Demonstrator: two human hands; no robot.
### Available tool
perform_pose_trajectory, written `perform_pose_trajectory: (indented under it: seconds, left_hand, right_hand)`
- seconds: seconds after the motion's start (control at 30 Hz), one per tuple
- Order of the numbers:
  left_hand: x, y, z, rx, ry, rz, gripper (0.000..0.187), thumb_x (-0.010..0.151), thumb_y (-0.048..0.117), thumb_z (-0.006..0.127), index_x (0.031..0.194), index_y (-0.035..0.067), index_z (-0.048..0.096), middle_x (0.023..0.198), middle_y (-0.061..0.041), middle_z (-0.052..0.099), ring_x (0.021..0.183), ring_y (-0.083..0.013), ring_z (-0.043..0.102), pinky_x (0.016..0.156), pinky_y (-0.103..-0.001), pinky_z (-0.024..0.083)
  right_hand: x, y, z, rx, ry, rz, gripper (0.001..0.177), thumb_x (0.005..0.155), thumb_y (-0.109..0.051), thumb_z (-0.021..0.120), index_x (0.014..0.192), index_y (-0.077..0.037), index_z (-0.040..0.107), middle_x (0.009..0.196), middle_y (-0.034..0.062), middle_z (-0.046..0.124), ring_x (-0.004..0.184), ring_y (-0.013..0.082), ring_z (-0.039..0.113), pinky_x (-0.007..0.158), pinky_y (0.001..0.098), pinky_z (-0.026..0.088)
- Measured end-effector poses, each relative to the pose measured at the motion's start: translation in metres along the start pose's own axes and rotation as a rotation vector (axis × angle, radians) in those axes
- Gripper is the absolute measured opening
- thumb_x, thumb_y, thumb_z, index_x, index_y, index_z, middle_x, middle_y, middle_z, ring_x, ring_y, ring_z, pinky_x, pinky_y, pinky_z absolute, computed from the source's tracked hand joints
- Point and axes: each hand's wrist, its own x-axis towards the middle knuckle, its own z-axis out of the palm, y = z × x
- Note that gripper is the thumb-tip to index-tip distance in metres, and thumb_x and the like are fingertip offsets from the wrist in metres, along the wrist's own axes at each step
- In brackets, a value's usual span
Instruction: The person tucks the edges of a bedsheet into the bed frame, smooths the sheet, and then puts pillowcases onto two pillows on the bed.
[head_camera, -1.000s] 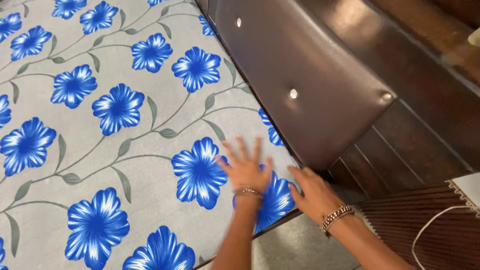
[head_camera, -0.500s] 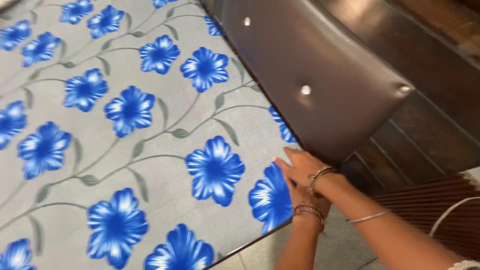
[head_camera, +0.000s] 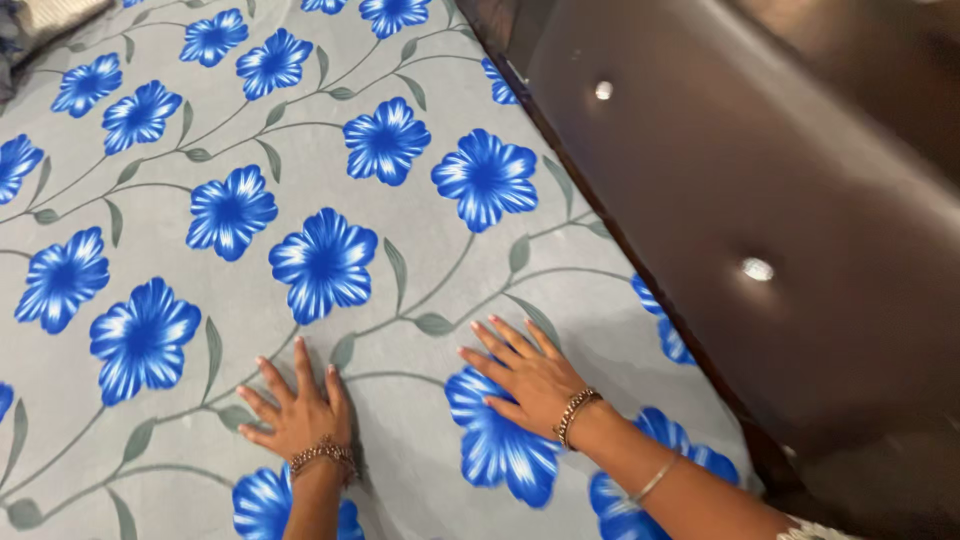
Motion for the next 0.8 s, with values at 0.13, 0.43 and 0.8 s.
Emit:
perform_pose_trajectory:
  seconds: [0.13, 0.43, 0.8]
  left_hand:
    - [0.046, 0.033, 0.042, 0.083, -0.063, -0.052, 0.063, 0.099, 0.057, 0.039, 0.159, 0.043, 0.027, 0.170, -0.011, 0.020, 0.153, -0.0464, 0.008, 0.107, -0.082, 0.006]
    - [0.100, 0.202, 0.071, -0.427, -0.288, 0.871, 0.061, 0.106, 0.038, 0.043, 0.164, 0.020, 0.033, 0.171, -0.012, 0.028, 0.158, -0.0311, 0.027, 0.125, -0.068, 0.016]
    - [0.261, 0.236, 0.125, -0.075, -0.209, 0.206, 0.064, 0.099, 0.054, 0.042, 0.159, 0.039, 0.026, 0.168, -0.019, 0.012, 0.150, -0.0526, 0.004, 0.109, -0.079, 0.003]
  right_hand:
    - [0.061, 0.037, 0.022, -0.084, 0.022, 0.097, 0.071, 0.095, -0.048, 0.054, 0.158, -0.025, 0.030, 0.167, 0.0055, 0.022, 0.153, 0.0242, 0.016, 0.119, 0.0579, 0.011]
    - [0.136, 0.134, 0.027, -0.177, 0.323, 0.596, 0.074, 0.102, -0.049, 0.041, 0.162, -0.009, 0.022, 0.169, 0.0171, 0.019, 0.156, 0.0299, 0.013, 0.123, 0.0512, 0.009]
    - [0.257, 0.226, -0.019, -0.112, -0.088, 0.519, 0.108, 0.087, -0.075, 0.056, 0.163, -0.015, 0.008, 0.168, 0.0211, 0.002, 0.157, 0.0335, -0.002, 0.124, 0.0488, 0.005]
